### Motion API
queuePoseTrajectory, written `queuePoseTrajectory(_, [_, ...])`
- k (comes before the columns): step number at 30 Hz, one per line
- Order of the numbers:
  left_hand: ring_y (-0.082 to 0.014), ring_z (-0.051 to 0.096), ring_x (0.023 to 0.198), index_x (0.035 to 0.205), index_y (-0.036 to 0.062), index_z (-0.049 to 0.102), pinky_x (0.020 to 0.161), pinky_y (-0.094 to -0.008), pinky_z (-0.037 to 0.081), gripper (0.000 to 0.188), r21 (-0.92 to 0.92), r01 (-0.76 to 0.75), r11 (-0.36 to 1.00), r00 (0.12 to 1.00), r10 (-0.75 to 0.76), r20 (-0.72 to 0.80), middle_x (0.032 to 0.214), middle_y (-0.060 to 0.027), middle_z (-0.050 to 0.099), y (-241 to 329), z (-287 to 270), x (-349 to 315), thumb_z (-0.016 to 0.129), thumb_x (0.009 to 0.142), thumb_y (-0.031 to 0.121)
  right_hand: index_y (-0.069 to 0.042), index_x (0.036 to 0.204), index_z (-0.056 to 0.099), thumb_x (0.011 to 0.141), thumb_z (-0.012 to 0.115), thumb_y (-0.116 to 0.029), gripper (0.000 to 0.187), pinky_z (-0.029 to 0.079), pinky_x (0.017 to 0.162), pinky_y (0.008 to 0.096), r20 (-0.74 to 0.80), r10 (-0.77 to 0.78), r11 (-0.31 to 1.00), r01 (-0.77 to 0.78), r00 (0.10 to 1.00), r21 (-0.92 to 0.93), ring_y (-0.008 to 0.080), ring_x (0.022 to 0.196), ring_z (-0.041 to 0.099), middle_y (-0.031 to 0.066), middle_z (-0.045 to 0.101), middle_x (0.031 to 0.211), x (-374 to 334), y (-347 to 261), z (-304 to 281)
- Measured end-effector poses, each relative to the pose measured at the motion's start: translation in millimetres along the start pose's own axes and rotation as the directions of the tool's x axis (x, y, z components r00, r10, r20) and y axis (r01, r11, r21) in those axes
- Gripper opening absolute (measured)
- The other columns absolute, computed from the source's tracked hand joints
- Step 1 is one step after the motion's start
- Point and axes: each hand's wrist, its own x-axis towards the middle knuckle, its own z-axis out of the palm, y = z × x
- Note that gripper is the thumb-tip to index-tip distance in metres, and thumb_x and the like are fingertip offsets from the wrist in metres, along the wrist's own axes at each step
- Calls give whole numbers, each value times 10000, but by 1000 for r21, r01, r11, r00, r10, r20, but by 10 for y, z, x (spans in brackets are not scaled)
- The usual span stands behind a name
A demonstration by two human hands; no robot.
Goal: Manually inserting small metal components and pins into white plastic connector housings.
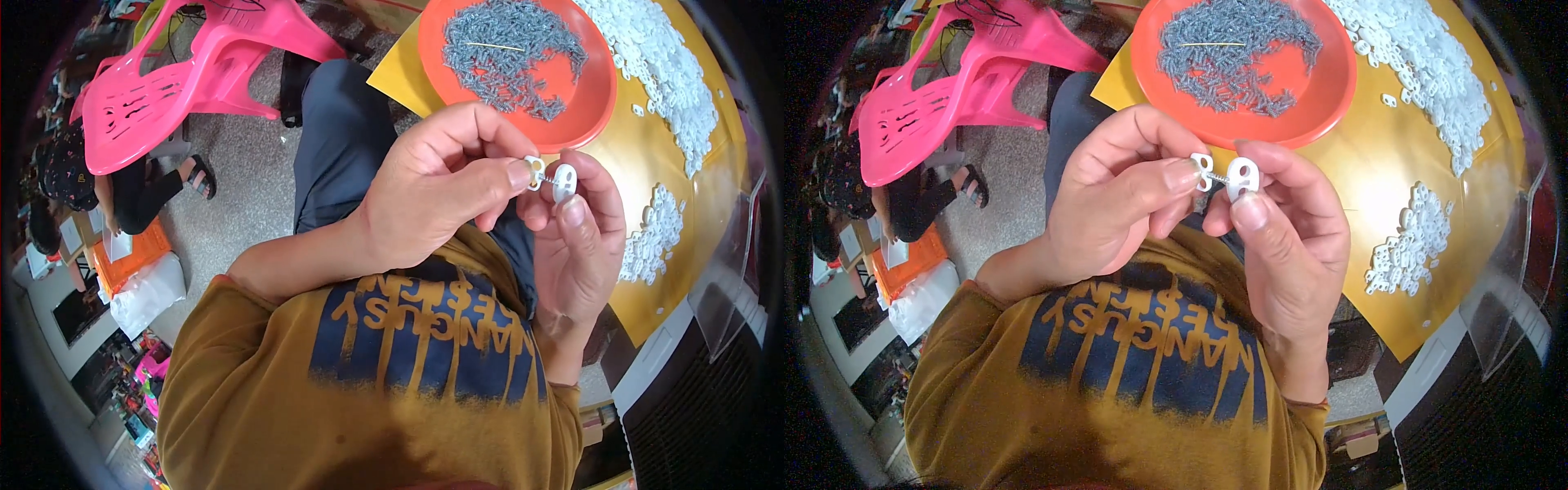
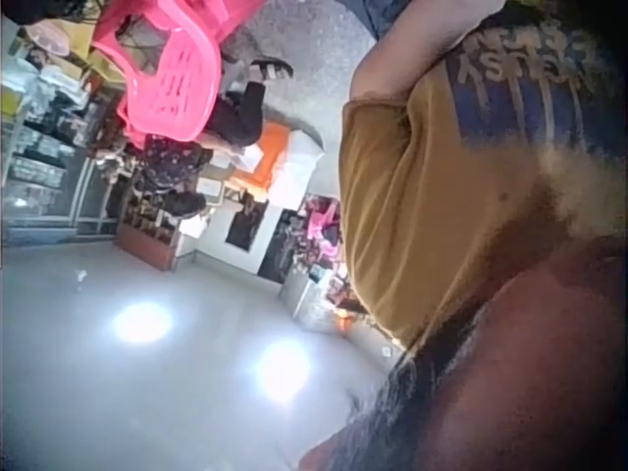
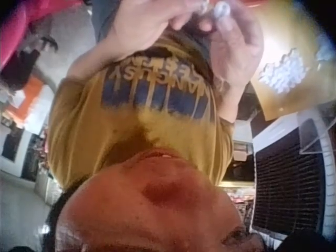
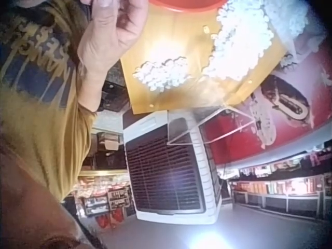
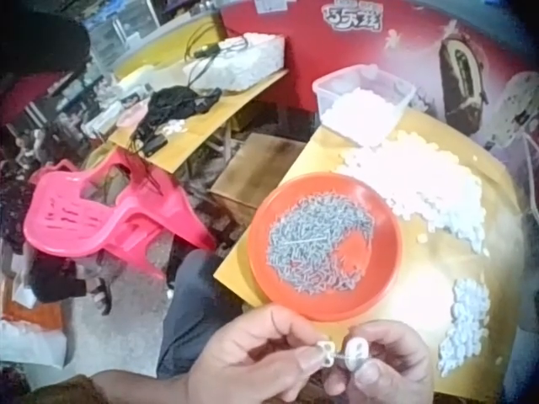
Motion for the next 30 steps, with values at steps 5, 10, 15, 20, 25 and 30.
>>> queuePoseTrajectory(5, [-38, 485, 564, 873, 6, 512, 499, -150, 375, 71, 36, -1, 999, 1000, 2, -10, 745, -51, 574, -32, -16, -7, 520, 817, 50, 50, 1070, 497, 756, 598, -40, 342, 454, 642, 251, -8, -34, 998, 34, 999, -58, 157, 691, 556, 94, 566, 849, 1, -19, -5])
queuePoseTrajectory(10, [-55, 423, 526, 900, -2, 493, 475, -174, 338, 95, 123, 15, 992, 999, -11, -35, 718, -35, 511, -1, 1, -22, 504, 819, 45, 56, 1068, 498, 748, 589, 12, 335, 450, 660, 235, 10, -136, 973, 135, 991, -187, 136, 721, 549, 84, 557, 867, -31, -14, 28])
queuePoseTrajectory(15, [-49, 425, 530, 897, -2, 491, 469, -169, 342, 91, 142, 4, 990, 999, 2, -37, 723, -32, 514, -19, 17, -13, 508, 820, 44, 61, 1061, 504, 736, 584, 62, 334, 428, 688, 215, 42, -257, 847, 245, 966, -472, 111, 790, 501, 77, 527, 937, -65, -20, 2])
queuePoseTrajectory(20, [-46, 425, 525, 895, -1, 491, 470, -166, 347, 88, 166, -4, 986, 999, 10, -35, 729, -28, 515, -18, 32, -19, 509, 823, 45, 59, 1059, 511, 707, 615, 68, 367, 391, 719, 210, 44, -279, 757, 247, 959, -605, 110, 805, 465, 71, 518, 958, -84, -35, 4])
queuePoseTrajectory(25, [-44, 427, 519, 900, 0, 488, 468, -162, 346, 94, 170, 6, 985, 999, 2, -45, 730, -28, 516, -8, 38, -26, 512, 825, 51, 63, 1060, 509, 711, 609, 73, 363, 396, 719, 212, 55, -288, 733, 257, 956, -630, 113, 807, 474, 79, 520, 954, -83, -37, 11])
queuePoseTrajectory(30, [-42, 429, 520, 900, 0, 488, 467, -161, 346, 95, 170, 8, 985, 999, -1, -42, 732, -34, 521, 2, 50, -25, 510, 825, 54, 70, 1057, 507, 715, 604, 75, 356, 410, 702, 220, 66, -273, 727, 250, 960, -639, 121, 815, 487, 93, 520, 956, -95, -42, 14])
